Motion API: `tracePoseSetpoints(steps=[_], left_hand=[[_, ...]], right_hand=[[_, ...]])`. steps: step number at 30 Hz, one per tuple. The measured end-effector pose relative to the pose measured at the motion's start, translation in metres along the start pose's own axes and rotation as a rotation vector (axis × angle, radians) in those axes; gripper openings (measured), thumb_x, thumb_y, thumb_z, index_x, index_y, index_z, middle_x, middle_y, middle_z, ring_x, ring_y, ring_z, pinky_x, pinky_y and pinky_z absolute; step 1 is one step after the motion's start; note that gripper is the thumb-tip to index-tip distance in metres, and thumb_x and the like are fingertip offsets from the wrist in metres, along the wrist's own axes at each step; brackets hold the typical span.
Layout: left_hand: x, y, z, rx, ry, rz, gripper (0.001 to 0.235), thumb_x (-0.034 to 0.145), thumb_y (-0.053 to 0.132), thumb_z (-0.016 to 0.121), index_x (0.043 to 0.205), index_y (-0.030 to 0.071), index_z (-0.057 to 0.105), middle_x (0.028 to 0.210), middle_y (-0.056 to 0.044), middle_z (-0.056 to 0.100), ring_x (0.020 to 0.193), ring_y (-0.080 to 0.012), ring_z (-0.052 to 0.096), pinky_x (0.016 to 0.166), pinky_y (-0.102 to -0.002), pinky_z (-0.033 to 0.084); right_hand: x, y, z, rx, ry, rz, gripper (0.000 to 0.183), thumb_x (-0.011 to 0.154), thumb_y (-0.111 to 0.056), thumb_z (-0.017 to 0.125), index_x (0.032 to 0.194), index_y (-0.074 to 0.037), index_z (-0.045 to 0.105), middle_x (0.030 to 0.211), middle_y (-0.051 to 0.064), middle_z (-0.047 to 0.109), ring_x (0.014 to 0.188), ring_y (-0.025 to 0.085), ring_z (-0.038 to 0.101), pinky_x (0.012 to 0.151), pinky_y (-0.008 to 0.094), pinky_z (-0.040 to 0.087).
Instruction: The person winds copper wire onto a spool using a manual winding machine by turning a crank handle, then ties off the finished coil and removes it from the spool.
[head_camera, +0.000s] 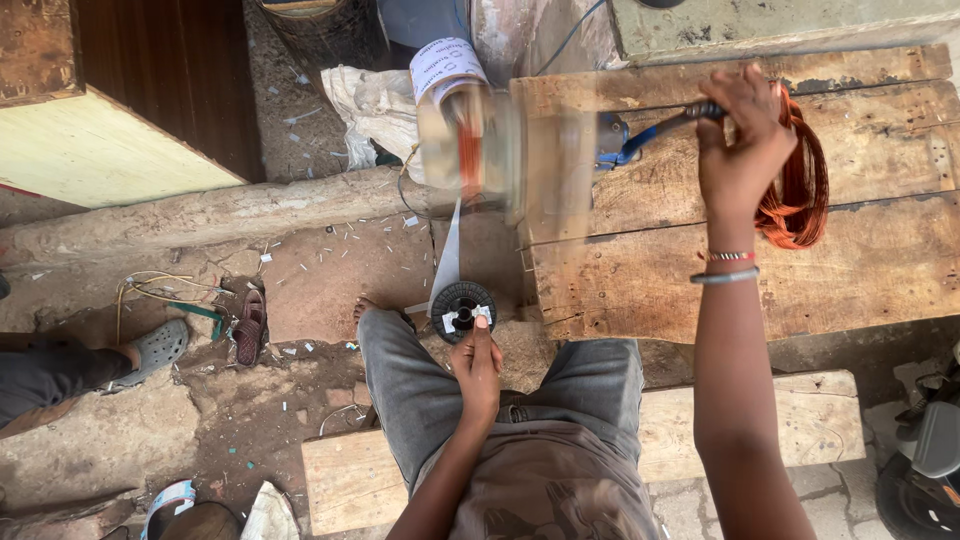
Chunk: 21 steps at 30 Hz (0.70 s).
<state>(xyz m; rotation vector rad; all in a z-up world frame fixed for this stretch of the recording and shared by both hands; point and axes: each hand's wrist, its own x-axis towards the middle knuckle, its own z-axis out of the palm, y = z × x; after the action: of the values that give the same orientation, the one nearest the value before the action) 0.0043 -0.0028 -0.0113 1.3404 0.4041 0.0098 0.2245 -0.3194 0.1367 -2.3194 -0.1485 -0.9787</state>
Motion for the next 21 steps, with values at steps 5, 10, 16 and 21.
tracePoseSetpoints(steps=[5, 10, 16, 21], left_hand=[[0.005, -0.003, 0.001, 0.022, 0.012, 0.009, 0.063, 0.107, 0.042, 0.052, 0.053, 0.008, 0.049, 0.046, 0.001, 0.044, 0.042, -0.0063, 0.038, 0.043, -0.027, 0.03], [0.007, -0.005, 0.002, -0.019, 0.01, -0.013, 0.061, 0.106, 0.04, 0.054, 0.055, 0.008, 0.049, 0.048, 0.001, 0.044, 0.042, -0.0066, 0.038, 0.042, -0.027, 0.029], [0.01, -0.002, 0.003, -0.012, 0.014, -0.048, 0.061, 0.106, 0.041, 0.052, 0.055, 0.008, 0.049, 0.048, 0.001, 0.044, 0.042, -0.0064, 0.039, 0.043, -0.027, 0.031], [0.008, 0.003, 0.003, 0.021, 0.002, 0.015, 0.063, 0.108, 0.04, 0.052, 0.054, 0.008, 0.047, 0.047, 0.002, 0.043, 0.043, -0.0056, 0.037, 0.043, -0.026, 0.03]], right_hand=[[0.022, 0.024, 0.036, -0.089, -0.033, 0.041, 0.04, 0.091, 0.013, 0.075, 0.119, -0.014, 0.082, 0.132, 0.008, 0.075, 0.14, 0.033, 0.058, 0.126, 0.056, 0.024], [0.025, 0.047, 0.064, -0.148, -0.159, 0.042, 0.052, 0.089, 0.012, 0.074, 0.133, -0.014, 0.076, 0.146, 0.01, 0.067, 0.149, 0.037, 0.043, 0.125, 0.056, 0.021], [0.01, 0.072, 0.092, -0.223, -0.356, 0.03, 0.073, 0.078, 0.014, 0.076, 0.146, -0.013, 0.065, 0.158, 0.014, 0.053, 0.151, 0.041, 0.035, 0.126, 0.058, 0.022], [-0.022, 0.092, 0.122, -0.223, -0.398, 0.064, 0.079, 0.073, 0.028, 0.051, 0.139, -0.014, 0.065, 0.153, 0.012, 0.055, 0.149, 0.041, 0.037, 0.124, 0.058, 0.025]])
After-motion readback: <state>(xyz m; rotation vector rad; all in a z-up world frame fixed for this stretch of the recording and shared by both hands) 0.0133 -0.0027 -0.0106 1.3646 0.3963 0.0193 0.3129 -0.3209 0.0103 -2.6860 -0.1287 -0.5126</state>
